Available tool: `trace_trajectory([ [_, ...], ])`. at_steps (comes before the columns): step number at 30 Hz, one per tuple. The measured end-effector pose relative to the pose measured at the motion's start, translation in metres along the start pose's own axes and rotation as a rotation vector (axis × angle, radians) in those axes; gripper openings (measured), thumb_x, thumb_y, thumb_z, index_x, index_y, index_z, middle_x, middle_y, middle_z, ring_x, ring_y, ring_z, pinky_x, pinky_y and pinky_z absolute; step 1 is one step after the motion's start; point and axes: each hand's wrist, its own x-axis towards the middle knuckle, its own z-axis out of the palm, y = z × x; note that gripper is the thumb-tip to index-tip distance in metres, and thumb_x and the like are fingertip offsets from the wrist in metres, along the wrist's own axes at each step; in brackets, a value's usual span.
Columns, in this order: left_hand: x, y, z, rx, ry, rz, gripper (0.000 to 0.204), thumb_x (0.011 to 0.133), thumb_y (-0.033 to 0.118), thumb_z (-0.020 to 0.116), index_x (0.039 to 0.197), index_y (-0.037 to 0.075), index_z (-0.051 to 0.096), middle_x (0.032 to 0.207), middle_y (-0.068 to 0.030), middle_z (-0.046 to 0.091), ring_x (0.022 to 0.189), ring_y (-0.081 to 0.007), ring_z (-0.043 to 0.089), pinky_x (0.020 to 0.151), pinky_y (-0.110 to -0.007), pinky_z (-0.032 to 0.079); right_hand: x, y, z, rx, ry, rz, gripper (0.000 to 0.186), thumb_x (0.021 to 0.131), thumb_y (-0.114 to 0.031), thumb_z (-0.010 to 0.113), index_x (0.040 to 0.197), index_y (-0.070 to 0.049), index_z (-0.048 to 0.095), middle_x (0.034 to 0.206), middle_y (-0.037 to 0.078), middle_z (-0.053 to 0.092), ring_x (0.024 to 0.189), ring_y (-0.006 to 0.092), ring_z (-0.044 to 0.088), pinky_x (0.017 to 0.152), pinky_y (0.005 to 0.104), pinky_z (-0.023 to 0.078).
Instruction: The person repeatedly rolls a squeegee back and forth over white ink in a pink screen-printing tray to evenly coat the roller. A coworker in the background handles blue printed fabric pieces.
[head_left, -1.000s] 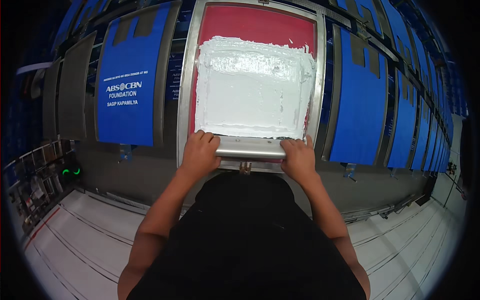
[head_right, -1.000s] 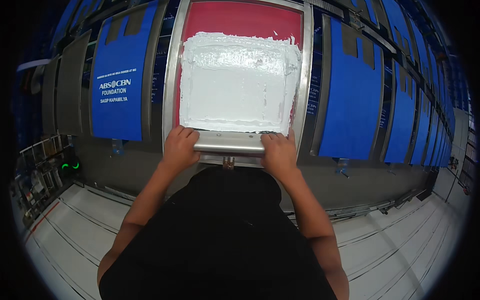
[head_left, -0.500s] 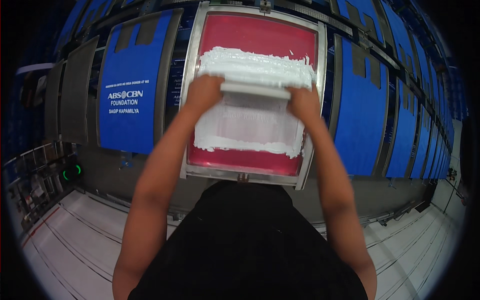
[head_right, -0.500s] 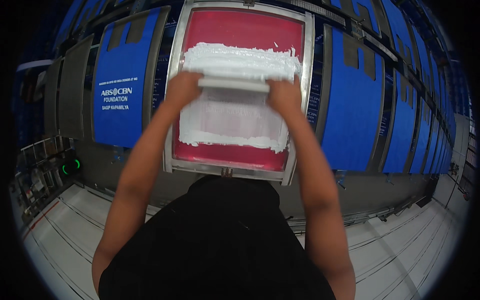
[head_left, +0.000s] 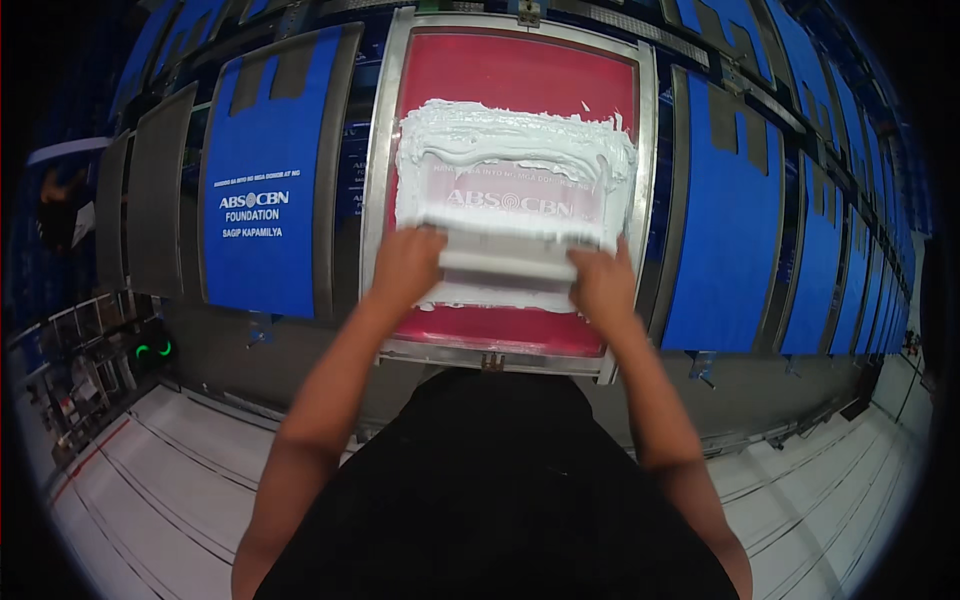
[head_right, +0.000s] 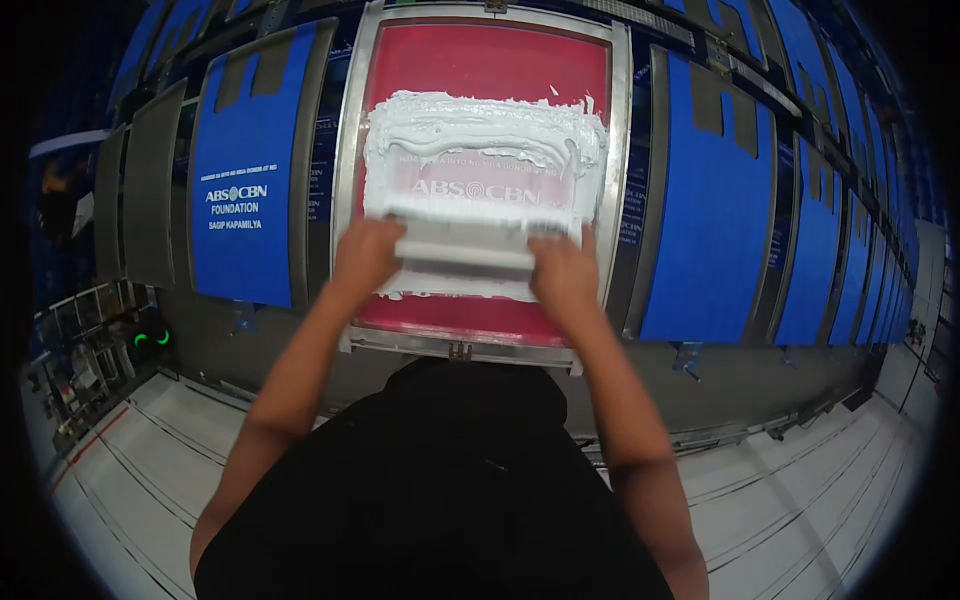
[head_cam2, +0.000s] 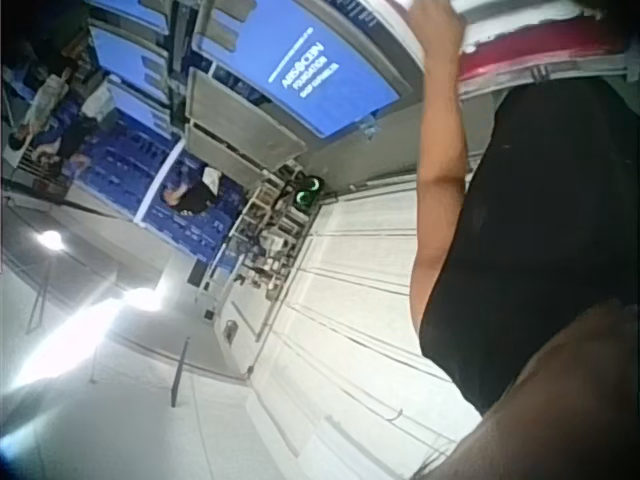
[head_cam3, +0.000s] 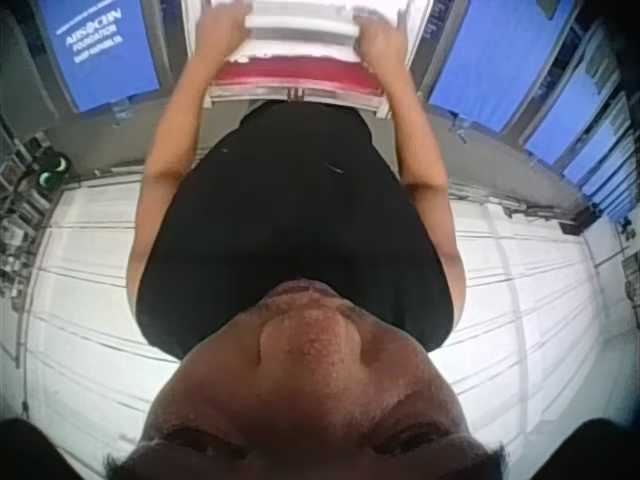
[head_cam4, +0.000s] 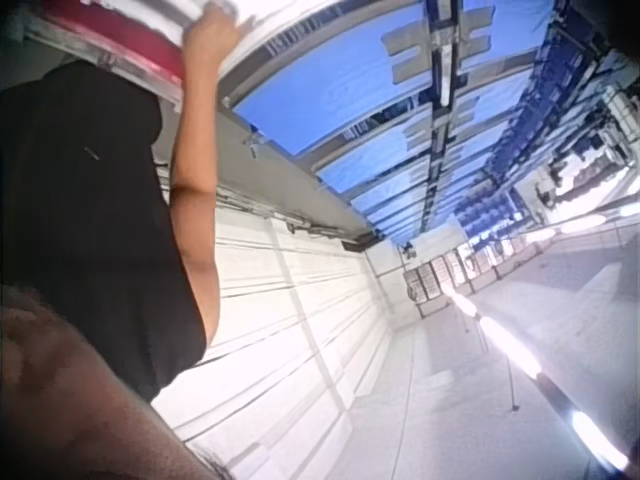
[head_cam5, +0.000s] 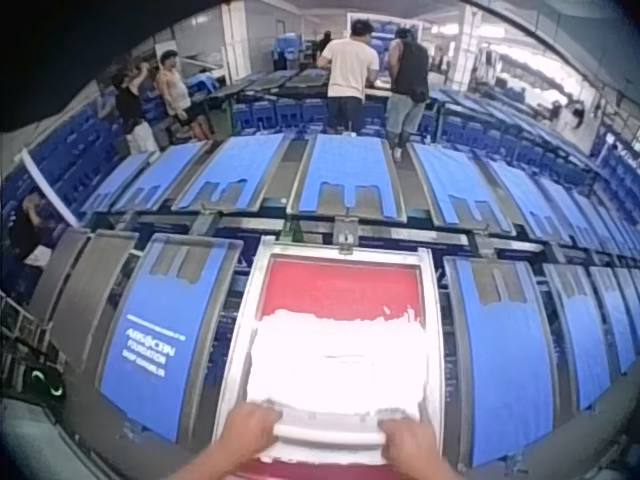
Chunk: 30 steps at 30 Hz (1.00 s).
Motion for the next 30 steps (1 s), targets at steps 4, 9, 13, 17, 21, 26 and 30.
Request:
trace_trajectory([
  [4,0.124,-0.028,-0.037,0.143,-0.069,-0.061,0.02,0.071,0.017,0.071,0.09,0.011,0.07,0.084,-0.0153,0.069,0.082,-0.0345,0.066,0.073,-0.044,0.053,0.125,0.029,-0.052,-0.167,-0.055,0.008,0.035,0.071,-0.015,0.064,0.105,-0.017,0.068,0.089,0.012,0.071,0.09,0.0278,0.067,0.105,0.0512,0.034],
  [9,0.054,-0.001,-0.052,0.059,-0.236,-0.216,0.031,0.074,0.022,0.074,0.101,0.01,0.071,0.093,-0.0153,0.069,0.09,-0.0317,0.065,0.08,-0.043,0.051,0.062,-0.001,-0.061,-0.128,-0.144,0.017,0.045,0.065,-0.004,0.061,0.108,-0.015,0.069,0.084,0.014,0.069,0.083,0.0302,0.067,0.104,0.0473,0.038],
  [13,-0.059,0.028,-0.014,-0.03,-0.148,-0.06,0.028,0.065,-0.001,0.066,0.092,0.007,0.066,0.085,-0.0134,0.065,0.084,-0.0337,0.061,0.075,-0.044,0.05,-0.062,-0.038,-0.029,0.021,-0.22,0.059,0.035,0.063,0.001,0.061,0.094,-0.013,0.069,0.093,0.009,0.07,0.093,0.0272,0.065,0.111,0.0585,0.026],
  [17,0.008,0.01,-0.006,0.016,-0.054,-0.069,0.018,0.064,0.002,0.066,0.081,0.008,0.067,0.075,-0.0126,0.064,0.076,-0.0324,0.062,0.067,-0.044,0.049,0.004,0.008,0.003,-0.002,0.076,-0.024,0.032,0.07,-0.003,0.061,0.1,-0.012,0.068,0.094,0.008,0.07,0.094,0.0228,0.066,0.112,0.0568,0.023],
  [21,0.138,-0.018,-0.041,0.147,-0.119,-0.119,0.023,0.072,0.022,0.072,0.094,0.013,0.071,0.088,-0.0146,0.069,0.084,-0.032,0.067,0.075,-0.044,0.053,0.135,0.044,-0.054,-0.15,-0.061,0.015,0.038,0.07,-0.009,0.061,0.106,-0.018,0.069,0.092,0.009,0.071,0.09,0.0253,0.068,0.103,0.0505,0.036],
  [26,0.067,0.009,-0.062,0.102,-0.347,-0.224,0.036,0.074,0.026,0.075,0.106,0.012,0.07,0.099,-0.0131,0.069,0.095,-0.0303,0.065,0.082,-0.043,0.051,0.063,0.006,-0.064,-0.11,-0.233,0.051,0.038,0.07,-0.008,0.06,0.106,-0.018,0.069,0.086,0.009,0.071,0.087,0.0256,0.068,0.107,0.0505,0.033],
  [30,-0.066,0.034,-0.014,-0.085,0.029,0.068,0.024,0.058,-0.001,0.066,0.081,0.006,0.064,0.08,-0.0124,0.063,0.076,-0.0323,0.059,0.069,-0.045,0.048,-0.06,-0.044,-0.043,-0.02,-0.254,0.084,0.041,0.064,0.0,0.062,0.102,-0.015,0.069,0.086,0.011,0.069,0.089,0.0264,0.065,0.114,0.0579,0.02],
])
